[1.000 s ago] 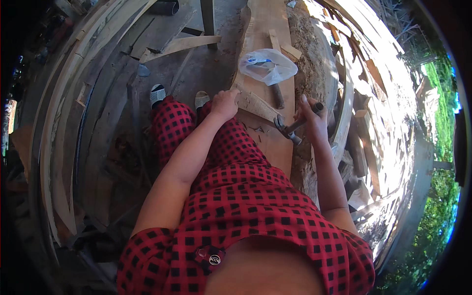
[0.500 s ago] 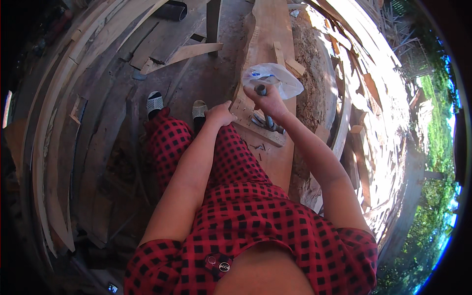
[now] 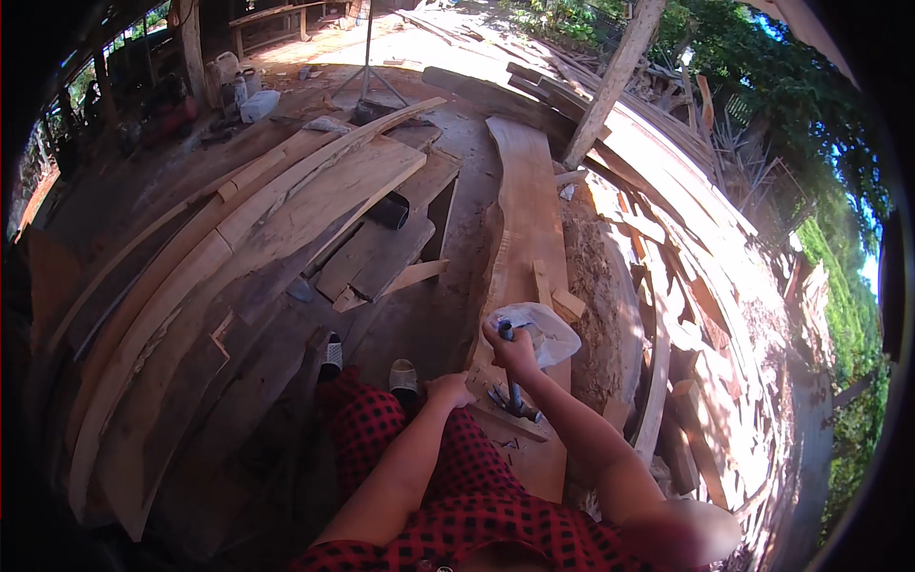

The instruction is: Carving and marking a piece of wood using a hammer and chisel.

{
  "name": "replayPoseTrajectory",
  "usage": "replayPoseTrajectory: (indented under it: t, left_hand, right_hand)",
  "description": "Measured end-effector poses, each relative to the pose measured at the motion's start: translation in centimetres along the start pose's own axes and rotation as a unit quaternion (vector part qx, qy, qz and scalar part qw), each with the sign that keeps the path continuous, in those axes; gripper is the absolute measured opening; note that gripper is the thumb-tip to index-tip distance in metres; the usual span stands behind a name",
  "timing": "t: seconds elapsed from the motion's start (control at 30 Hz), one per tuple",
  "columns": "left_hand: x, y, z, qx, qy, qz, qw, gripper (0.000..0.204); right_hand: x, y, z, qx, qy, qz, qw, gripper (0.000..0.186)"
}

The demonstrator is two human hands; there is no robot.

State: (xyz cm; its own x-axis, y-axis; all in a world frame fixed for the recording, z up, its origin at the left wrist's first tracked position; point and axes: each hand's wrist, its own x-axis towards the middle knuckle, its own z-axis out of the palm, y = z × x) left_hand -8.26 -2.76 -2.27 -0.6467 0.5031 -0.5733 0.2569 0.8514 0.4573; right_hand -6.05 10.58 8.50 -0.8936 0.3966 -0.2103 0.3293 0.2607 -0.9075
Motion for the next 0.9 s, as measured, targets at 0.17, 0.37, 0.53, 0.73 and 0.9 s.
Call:
replayPoseTrajectory:
  t: [0.17, 0.37, 0.53, 0.73, 0.9]
  left_hand:
    - [-0.4, 1.3, -0.6, 0.034, -0.029, -0.012, 0.999, 0.09]
    - [0.7, 0.7, -0.9, 0.058, -0.071, 0.017, 0.996, 0.094]
    - [1.1, 0.7, -0.6, 0.081, -0.072, 0.022, 0.994, 0.095]
    - [2.1, 0.4, 0.2, 0.078, -0.065, 0.038, 0.994, 0.096]
    - [1.4, 0.8, -0.2, 0.116, -0.048, 0.044, 0.991, 0.097]
  right_hand:
    - [-0.4, 1.7, -0.3, 0.084, 0.011, -0.025, 0.996, 0.038]
    - [-3.6, 2.0, -1.8, 0.135, 0.001, -0.047, 0.99, 0.035]
    - [-4.4, 2.6, -2.5, 0.156, 0.004, -0.063, 0.986, 0.034]
    - [-4.5, 2.8, -3.0, 0.139, 0.003, -0.064, 0.988, 0.035]
    - [-12.0, 6.2, -8.9, 0.167, 0.001, -0.104, 0.98, 0.031]
